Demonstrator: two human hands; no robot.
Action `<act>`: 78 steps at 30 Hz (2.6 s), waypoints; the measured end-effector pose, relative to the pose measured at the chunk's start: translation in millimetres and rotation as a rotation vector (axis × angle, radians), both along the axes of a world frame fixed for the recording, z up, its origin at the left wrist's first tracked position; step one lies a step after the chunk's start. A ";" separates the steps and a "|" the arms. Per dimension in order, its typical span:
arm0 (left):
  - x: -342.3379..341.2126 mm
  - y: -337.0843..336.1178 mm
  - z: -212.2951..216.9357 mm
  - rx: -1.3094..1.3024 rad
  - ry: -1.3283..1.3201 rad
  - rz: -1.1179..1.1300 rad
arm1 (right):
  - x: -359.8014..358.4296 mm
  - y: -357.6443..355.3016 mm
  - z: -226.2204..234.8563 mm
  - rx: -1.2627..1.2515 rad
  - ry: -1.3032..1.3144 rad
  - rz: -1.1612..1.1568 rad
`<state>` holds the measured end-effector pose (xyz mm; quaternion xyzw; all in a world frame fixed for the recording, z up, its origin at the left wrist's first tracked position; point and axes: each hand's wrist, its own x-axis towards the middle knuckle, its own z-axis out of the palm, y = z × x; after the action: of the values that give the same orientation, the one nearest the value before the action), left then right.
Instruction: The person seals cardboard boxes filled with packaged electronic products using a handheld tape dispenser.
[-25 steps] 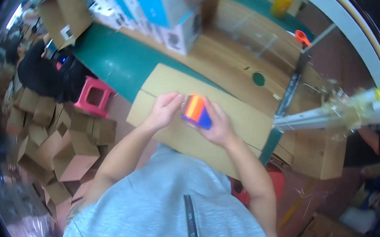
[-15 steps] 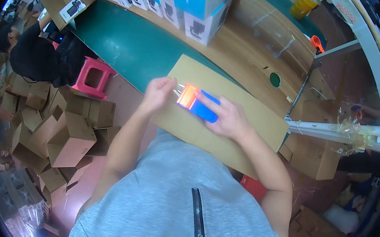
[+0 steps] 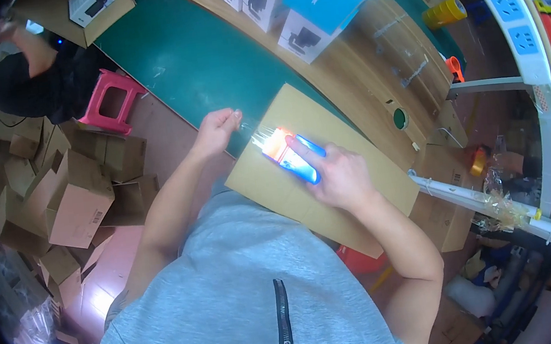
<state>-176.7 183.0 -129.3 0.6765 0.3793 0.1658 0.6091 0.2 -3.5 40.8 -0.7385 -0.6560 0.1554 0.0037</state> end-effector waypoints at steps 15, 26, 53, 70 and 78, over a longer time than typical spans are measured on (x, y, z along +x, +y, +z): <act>-11.2 -23.5 -33.4 -0.134 0.222 0.080 | -23.1 65.0 23.3 -0.354 -0.124 0.091; 46.2 -36.2 18.5 -0.333 -0.045 0.002 | -19.7 79.2 21.3 -0.501 -0.136 0.265; 165.9 -264.5 46.6 1.115 0.467 -0.415 | 134.5 -229.9 19.8 -0.498 -0.050 0.114; 197.8 -342.5 57.3 1.287 0.111 -0.771 | 154.6 -309.3 11.9 -0.605 -0.165 0.041; 202.7 -389.3 75.1 1.318 0.168 -1.112 | 161.7 -304.7 -68.8 -0.949 -0.380 0.152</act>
<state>26.0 -206.3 -54.2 0.9889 -0.1364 -0.0207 0.0555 161.9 -308.2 -28.0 -0.6243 -0.5542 0.2990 -0.4624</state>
